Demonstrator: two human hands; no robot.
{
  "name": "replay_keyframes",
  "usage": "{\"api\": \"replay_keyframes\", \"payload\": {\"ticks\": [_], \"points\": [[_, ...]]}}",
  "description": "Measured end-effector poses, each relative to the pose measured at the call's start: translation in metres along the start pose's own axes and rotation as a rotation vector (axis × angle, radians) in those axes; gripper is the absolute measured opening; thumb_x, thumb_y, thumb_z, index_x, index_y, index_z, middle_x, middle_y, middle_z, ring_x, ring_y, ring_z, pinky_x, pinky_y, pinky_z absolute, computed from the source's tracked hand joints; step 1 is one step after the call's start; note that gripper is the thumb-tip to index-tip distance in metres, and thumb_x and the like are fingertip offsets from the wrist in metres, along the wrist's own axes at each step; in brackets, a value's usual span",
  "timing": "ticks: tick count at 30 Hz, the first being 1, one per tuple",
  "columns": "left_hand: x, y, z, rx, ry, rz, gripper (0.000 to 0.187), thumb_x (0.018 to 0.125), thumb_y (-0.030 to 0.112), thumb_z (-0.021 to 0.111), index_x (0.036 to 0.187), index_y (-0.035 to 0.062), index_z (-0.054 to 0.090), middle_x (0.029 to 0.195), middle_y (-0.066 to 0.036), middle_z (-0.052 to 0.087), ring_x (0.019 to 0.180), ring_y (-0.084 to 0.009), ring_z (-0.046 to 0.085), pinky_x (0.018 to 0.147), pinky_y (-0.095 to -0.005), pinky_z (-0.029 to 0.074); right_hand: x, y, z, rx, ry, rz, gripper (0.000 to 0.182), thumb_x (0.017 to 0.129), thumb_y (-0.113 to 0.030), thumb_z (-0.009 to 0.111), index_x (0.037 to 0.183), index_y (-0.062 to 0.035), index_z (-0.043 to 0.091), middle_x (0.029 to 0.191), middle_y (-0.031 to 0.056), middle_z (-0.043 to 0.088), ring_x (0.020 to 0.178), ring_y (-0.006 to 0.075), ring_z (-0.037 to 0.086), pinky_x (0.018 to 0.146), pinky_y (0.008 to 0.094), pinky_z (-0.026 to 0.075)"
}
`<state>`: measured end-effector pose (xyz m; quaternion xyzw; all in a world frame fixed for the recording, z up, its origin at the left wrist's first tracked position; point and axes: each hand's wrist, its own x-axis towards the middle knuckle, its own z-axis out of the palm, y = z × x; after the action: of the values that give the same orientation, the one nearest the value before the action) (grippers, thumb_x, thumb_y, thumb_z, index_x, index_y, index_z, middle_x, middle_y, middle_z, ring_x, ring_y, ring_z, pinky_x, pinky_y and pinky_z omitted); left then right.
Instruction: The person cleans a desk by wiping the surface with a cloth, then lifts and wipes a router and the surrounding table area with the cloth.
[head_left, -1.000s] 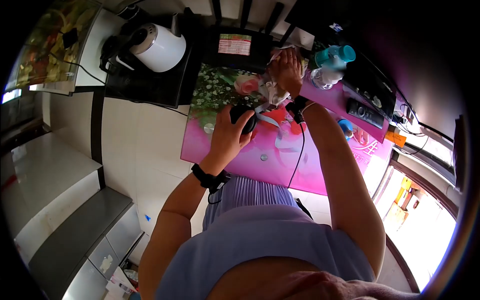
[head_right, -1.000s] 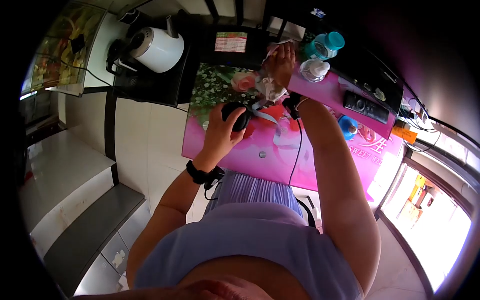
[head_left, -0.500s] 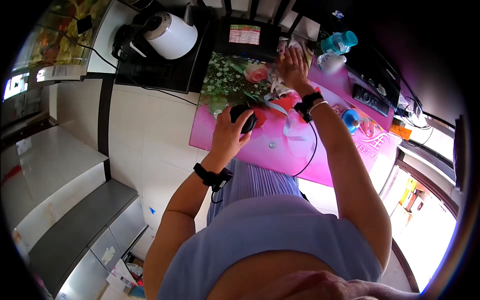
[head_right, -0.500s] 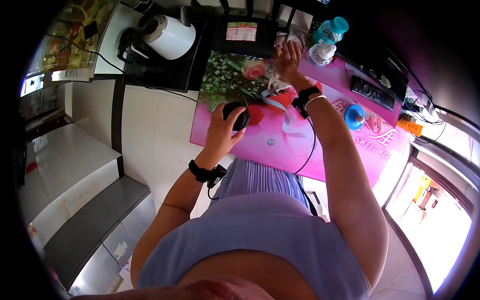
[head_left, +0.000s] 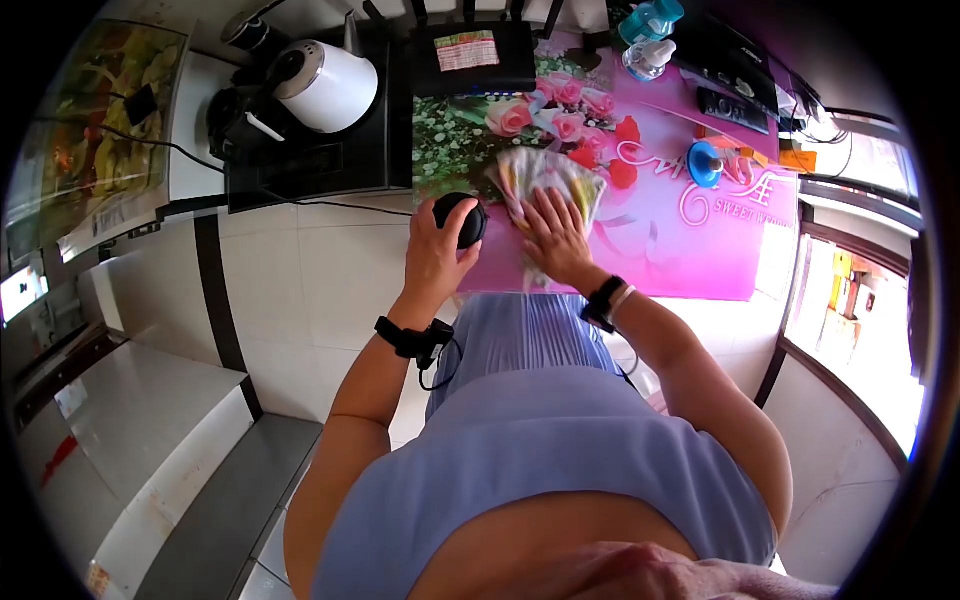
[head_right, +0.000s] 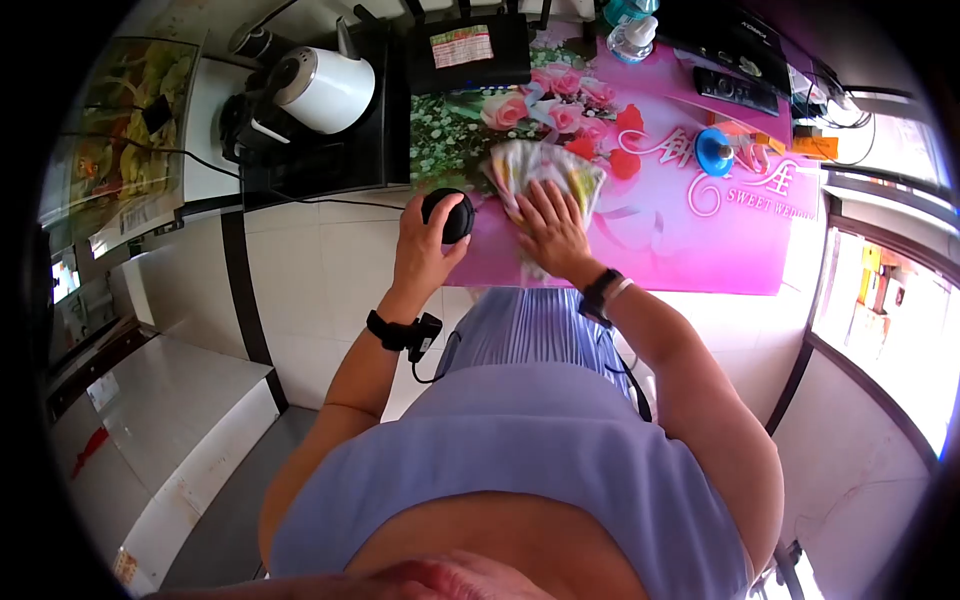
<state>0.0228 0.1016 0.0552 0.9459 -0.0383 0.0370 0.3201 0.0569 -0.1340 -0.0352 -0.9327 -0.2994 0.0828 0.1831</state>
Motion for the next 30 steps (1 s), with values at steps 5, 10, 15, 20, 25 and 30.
{"api": "replay_keyframes", "payload": {"ticks": [5, 10, 15, 20, 25, 30], "points": [[-0.023, -0.026, -0.03, 0.014, -0.014, -0.005, 0.06, 0.072, 0.012, 0.074, 0.126, 0.0175, 0.049, 0.121, -0.023, 0.045, 0.109, -0.0423, 0.047, 0.091, -0.0473, 0.043, -0.035, 0.019, 0.015, 0.002, 0.094, 0.168, 0.067, 0.086, -0.047, 0.054, 0.143, -0.0184, 0.034, 0.152, 0.0191, 0.02, 0.141, 0.0369, 0.016, 0.111, 0.0535, 0.012], [-0.054, -0.05, -0.053, 0.052, -0.033, -0.059, 0.061, 0.072, 0.012, 0.074, 0.127, 0.0175, 0.048, 0.12, -0.023, 0.045, 0.108, -0.0419, 0.048, 0.09, -0.0464, 0.044, 0.066, -0.004, 0.027, -0.107, 0.193, 0.492, 0.066, 0.087, -0.061, 0.043, 0.145, -0.0283, 0.032, 0.155, 0.0179, 0.01, 0.143, 0.0375, 0.005, 0.11, 0.0565, 0.005], [-0.084, -0.064, -0.069, 0.057, -0.012, -0.123, 0.062, 0.071, 0.011, 0.074, 0.127, 0.0171, 0.048, 0.12, -0.023, 0.046, 0.108, -0.0413, 0.048, 0.09, -0.0455, 0.044, 0.143, -0.041, 0.047, -0.145, 0.27, 0.144, 0.052, 0.093, -0.053, 0.04, 0.14, -0.0315, 0.04, 0.152, 0.0108, 0.025, 0.142, 0.0324, 0.015, 0.111, 0.0536, 0.008], [-0.097, -0.074, -0.077, 0.063, 0.004, -0.11, 0.063, 0.07, 0.011, 0.074, 0.127, 0.0166, 0.048, 0.12, -0.024, 0.046, 0.11, -0.0418, 0.047, 0.092, -0.046, 0.043, 0.11, -0.092, 0.052, -0.316, 0.096, -0.239, 0.045, 0.088, -0.04, 0.052, 0.132, -0.0307, 0.05, 0.146, 0.007, 0.036, 0.137, 0.0282, 0.03, 0.11, 0.0534, 0.021], [-0.081, -0.078, -0.074, 0.091, -0.02, 0.002, 0.061, 0.072, 0.013, 0.074, 0.127, 0.0204, 0.049, 0.122, -0.025, 0.042, 0.106, -0.043, 0.047, 0.088, -0.0468, 0.045, 0.04, -0.142, 0.06, -0.159, 0.044, -0.435, 0.035, 0.085, -0.035, 0.055, 0.12, -0.0283, 0.058, 0.144, 0.0023, 0.04, 0.134, 0.025, 0.036, 0.111, 0.0483, 0.025], [-0.051, -0.06, -0.063, 0.056, -0.123, 0.105, 0.063, 0.071, 0.012, 0.074, 0.128, 0.0169, 0.048, 0.12, -0.023, 0.046, 0.11, -0.0409, 0.046, 0.093, -0.0463, 0.04, -0.001, -0.109, 0.042, -0.037, -0.144, -0.651, 0.03, 0.086, -0.025, 0.052, 0.115, -0.0255, 0.059, 0.144, -0.0038, 0.041, 0.135, 0.0204, 0.035, 0.112, 0.0413, 0.027]]}}
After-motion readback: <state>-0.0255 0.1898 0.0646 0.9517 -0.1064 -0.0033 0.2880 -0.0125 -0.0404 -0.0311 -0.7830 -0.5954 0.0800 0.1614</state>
